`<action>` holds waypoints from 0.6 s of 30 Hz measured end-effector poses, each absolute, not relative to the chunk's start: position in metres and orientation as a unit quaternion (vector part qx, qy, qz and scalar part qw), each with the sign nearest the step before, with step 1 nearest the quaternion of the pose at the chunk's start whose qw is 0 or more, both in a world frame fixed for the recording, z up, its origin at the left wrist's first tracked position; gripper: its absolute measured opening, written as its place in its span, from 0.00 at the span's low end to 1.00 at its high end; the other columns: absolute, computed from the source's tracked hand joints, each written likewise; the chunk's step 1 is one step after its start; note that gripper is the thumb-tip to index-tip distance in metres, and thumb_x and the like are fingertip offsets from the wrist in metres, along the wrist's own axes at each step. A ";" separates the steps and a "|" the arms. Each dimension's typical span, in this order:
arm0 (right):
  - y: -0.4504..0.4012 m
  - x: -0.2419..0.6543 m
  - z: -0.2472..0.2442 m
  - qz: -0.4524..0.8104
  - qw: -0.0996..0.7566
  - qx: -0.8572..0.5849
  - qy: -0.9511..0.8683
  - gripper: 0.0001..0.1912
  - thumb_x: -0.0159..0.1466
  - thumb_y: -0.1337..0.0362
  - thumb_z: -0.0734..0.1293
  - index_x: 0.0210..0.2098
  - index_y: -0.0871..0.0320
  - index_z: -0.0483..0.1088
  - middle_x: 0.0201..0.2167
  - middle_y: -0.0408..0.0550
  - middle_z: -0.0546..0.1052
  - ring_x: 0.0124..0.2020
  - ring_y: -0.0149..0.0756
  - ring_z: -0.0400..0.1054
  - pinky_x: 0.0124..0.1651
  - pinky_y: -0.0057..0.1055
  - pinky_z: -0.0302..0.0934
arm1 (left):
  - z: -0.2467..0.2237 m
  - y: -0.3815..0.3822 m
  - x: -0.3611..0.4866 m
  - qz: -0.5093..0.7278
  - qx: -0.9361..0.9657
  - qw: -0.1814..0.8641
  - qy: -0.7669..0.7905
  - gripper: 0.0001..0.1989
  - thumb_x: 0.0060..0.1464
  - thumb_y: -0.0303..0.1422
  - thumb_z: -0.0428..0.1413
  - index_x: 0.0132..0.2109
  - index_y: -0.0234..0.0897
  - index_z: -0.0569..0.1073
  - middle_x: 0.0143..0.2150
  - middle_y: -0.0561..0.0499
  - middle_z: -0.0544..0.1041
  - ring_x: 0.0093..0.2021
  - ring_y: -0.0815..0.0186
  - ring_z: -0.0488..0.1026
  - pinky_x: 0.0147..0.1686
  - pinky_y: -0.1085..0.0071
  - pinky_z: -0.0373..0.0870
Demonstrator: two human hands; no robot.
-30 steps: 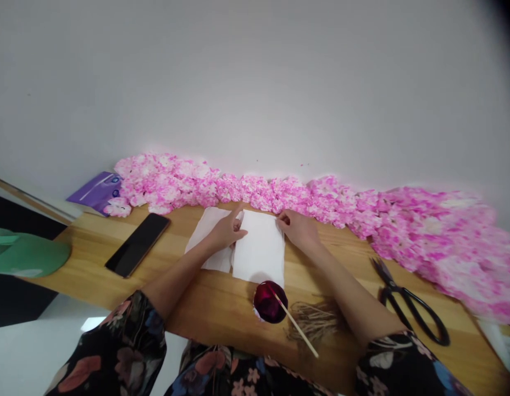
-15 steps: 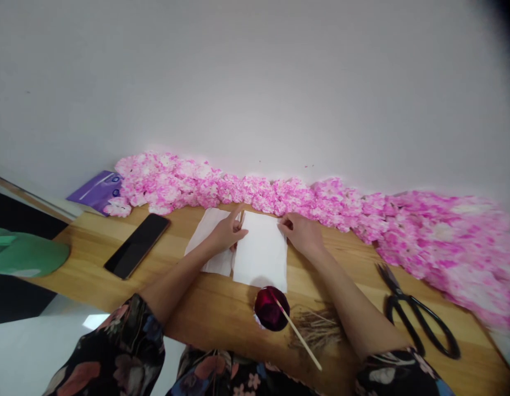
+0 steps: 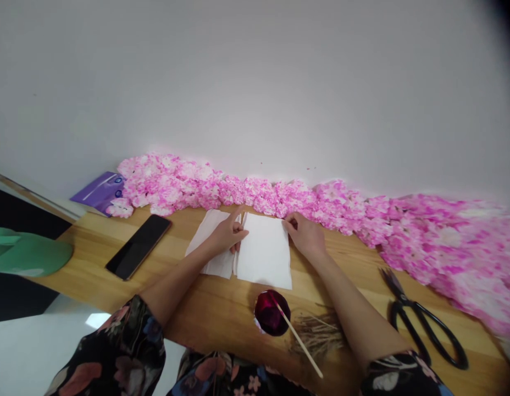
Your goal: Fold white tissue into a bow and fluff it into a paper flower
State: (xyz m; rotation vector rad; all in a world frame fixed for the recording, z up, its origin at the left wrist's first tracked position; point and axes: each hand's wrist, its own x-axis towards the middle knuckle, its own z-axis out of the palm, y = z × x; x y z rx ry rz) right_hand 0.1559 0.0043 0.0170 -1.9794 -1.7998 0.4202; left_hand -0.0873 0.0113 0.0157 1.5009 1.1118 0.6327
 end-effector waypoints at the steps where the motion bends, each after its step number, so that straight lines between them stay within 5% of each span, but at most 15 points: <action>1: 0.004 0.156 0.017 0.152 0.214 -0.713 -0.651 0.07 0.63 0.59 0.62 0.33 0.53 0.69 0.28 0.40 0.76 0.28 0.34 0.68 0.27 0.28 0.48 | 0.016 0.011 -0.088 0.270 0.632 0.555 0.468 0.43 0.54 0.28 0.54 0.70 0.45 0.38 0.23 0.62 0.66 0.16 0.76 0.67 0.14 0.84 0.61; 8: 0.006 0.158 0.018 0.153 0.194 -0.686 -0.684 0.09 0.64 0.57 0.63 0.38 0.54 0.71 0.33 0.45 0.77 0.31 0.36 0.68 0.29 0.29 0.50 | 0.020 0.009 -0.088 0.263 0.641 0.547 0.471 0.44 0.52 0.26 0.54 0.70 0.48 0.40 0.24 0.62 0.65 0.16 0.76 0.68 0.15 0.83 0.62; 12: 0.006 0.157 0.018 0.138 0.181 -0.678 -0.699 0.07 0.62 0.58 0.64 0.34 0.55 0.70 0.33 0.46 0.76 0.31 0.36 0.67 0.29 0.29 0.49 | 0.021 0.010 -0.087 0.260 0.642 0.541 0.476 0.44 0.52 0.26 0.54 0.70 0.46 0.40 0.23 0.63 0.65 0.16 0.76 0.67 0.15 0.83 0.61; 18: 0.004 0.163 0.024 0.286 0.305 -0.628 -0.656 0.08 0.60 0.58 0.65 0.30 0.55 0.66 0.28 0.42 0.75 0.30 0.35 0.67 0.33 0.29 0.55 | 0.016 0.011 -0.089 0.269 0.640 0.552 0.461 0.44 0.52 0.27 0.54 0.70 0.46 0.39 0.24 0.62 0.66 0.16 0.76 0.67 0.16 0.82 0.61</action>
